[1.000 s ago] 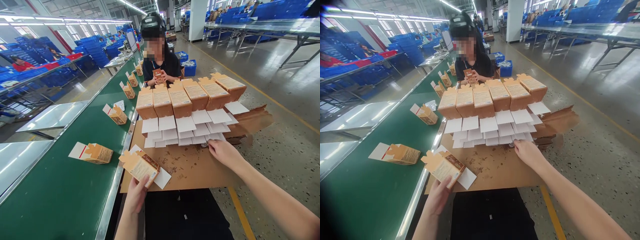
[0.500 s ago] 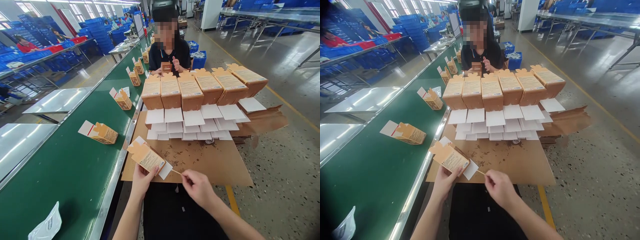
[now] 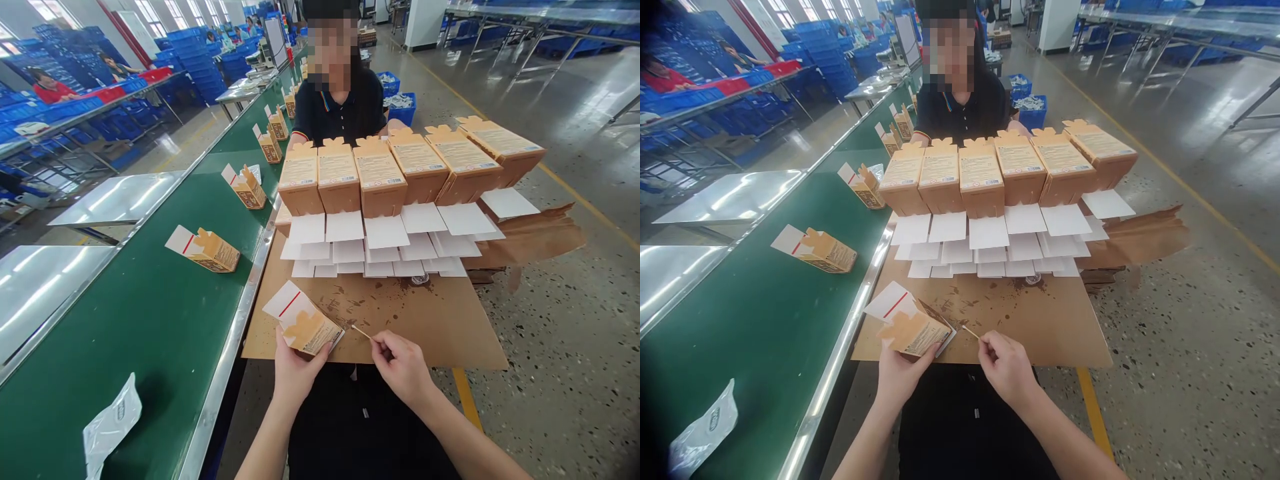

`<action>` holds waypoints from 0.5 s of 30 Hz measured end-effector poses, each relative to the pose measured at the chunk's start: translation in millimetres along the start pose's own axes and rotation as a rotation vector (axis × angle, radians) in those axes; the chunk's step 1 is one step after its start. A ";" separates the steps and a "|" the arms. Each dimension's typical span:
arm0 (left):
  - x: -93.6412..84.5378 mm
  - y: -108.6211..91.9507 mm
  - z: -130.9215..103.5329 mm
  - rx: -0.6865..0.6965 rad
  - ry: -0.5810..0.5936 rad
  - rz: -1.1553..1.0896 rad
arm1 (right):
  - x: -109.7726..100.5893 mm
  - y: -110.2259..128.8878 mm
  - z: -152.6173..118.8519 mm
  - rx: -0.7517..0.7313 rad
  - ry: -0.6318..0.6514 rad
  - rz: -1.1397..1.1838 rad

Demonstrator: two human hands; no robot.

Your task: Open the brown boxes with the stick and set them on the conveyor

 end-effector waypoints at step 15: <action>5.4 5.6 -4.1 0.150 -0.067 0.331 | -22.4 3.2 -3.7 0.164 -0.066 0.094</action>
Point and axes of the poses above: each hand's wrist, its own z-axis towards the middle knuckle, its own x-axis out of the palm, y = z × x, the point moved 1 cm from there along z, towards the middle knuckle, and after that the axes turned 9 degrees about -x, right-handed, at the moved point
